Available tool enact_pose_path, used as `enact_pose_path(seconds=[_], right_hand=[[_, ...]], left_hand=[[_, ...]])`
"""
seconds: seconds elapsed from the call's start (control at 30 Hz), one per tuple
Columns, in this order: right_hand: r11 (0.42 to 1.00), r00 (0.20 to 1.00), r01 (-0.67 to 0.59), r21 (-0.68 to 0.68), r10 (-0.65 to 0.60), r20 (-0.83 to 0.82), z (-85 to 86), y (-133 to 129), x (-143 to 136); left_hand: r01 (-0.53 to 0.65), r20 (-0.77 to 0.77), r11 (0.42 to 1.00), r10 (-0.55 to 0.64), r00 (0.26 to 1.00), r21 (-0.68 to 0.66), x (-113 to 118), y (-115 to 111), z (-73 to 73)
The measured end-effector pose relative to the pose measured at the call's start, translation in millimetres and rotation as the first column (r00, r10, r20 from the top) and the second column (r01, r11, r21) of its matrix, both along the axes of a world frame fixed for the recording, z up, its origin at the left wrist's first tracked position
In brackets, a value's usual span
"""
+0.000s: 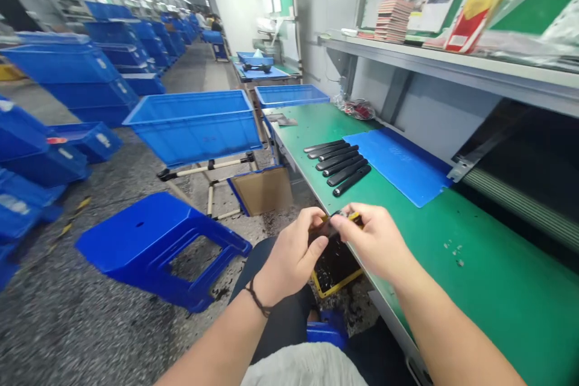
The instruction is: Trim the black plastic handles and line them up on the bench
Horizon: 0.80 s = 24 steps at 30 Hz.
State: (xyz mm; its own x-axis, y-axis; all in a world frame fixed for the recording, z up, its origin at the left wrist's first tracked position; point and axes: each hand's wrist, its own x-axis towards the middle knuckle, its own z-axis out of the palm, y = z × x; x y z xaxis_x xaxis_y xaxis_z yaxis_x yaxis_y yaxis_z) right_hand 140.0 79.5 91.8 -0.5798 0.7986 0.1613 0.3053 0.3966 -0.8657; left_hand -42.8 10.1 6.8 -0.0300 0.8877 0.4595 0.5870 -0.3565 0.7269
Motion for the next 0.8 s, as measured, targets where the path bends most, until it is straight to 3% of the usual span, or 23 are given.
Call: enact_pose_path(seconds=[0.07,0.13,0.23,0.33,0.4,0.53,0.63,0.73,0.8], right_hand=[[0.995,0.994,0.096,-0.024,-0.095,0.057,2.2,21.9,18.1],[0.974,0.946,0.226,0.014,-0.222,0.234,2.6,45.5,39.2],[0.891,0.774,0.425,0.161,-0.45,0.446,0.9,74.4,67.4],[0.759,0.584,0.57,0.313,-0.643,0.495,-0.9,90.9,88.8],[0.708,0.5,0.602,0.369,-0.694,0.518,-2.0,96.8,99.9],[0.721,0.492,0.585,0.372,-0.68,0.543,-4.0,102.5,114.9],[0.701,0.484,0.603,0.381,-0.701,0.524,0.0,101.8,127.6],[0.64,0.446,0.652,0.407,-0.758,0.477,12.8,99.8,152.7],[0.566,0.379,0.701,0.433,-0.811,0.446,24.3,103.3,177.8]], left_hand=[[0.02,-0.119,1.0,-0.019,0.993,0.009,3.9,6.6,-5.0],[0.045,-0.216,0.998,-0.033,0.976,0.051,14.2,18.9,-10.4],[-0.015,-0.386,1.0,0.012,0.922,-0.005,40.2,51.8,-17.8],[-0.125,-0.576,0.985,0.034,0.816,-0.12,67.3,101.4,-24.0],[-0.157,-0.608,0.98,0.051,0.793,-0.122,79.4,137.8,-26.7],[-0.208,-0.624,0.973,0.102,0.775,-0.099,88.0,187.9,-24.9],[-0.219,-0.603,0.975,0.148,0.784,-0.046,92.7,182.3,-22.2],[-0.149,-0.553,0.989,0.125,0.824,0.002,103.4,141.6,-29.4],[0.016,-0.431,0.999,0.002,0.903,0.039,113.9,108.4,-40.2]])
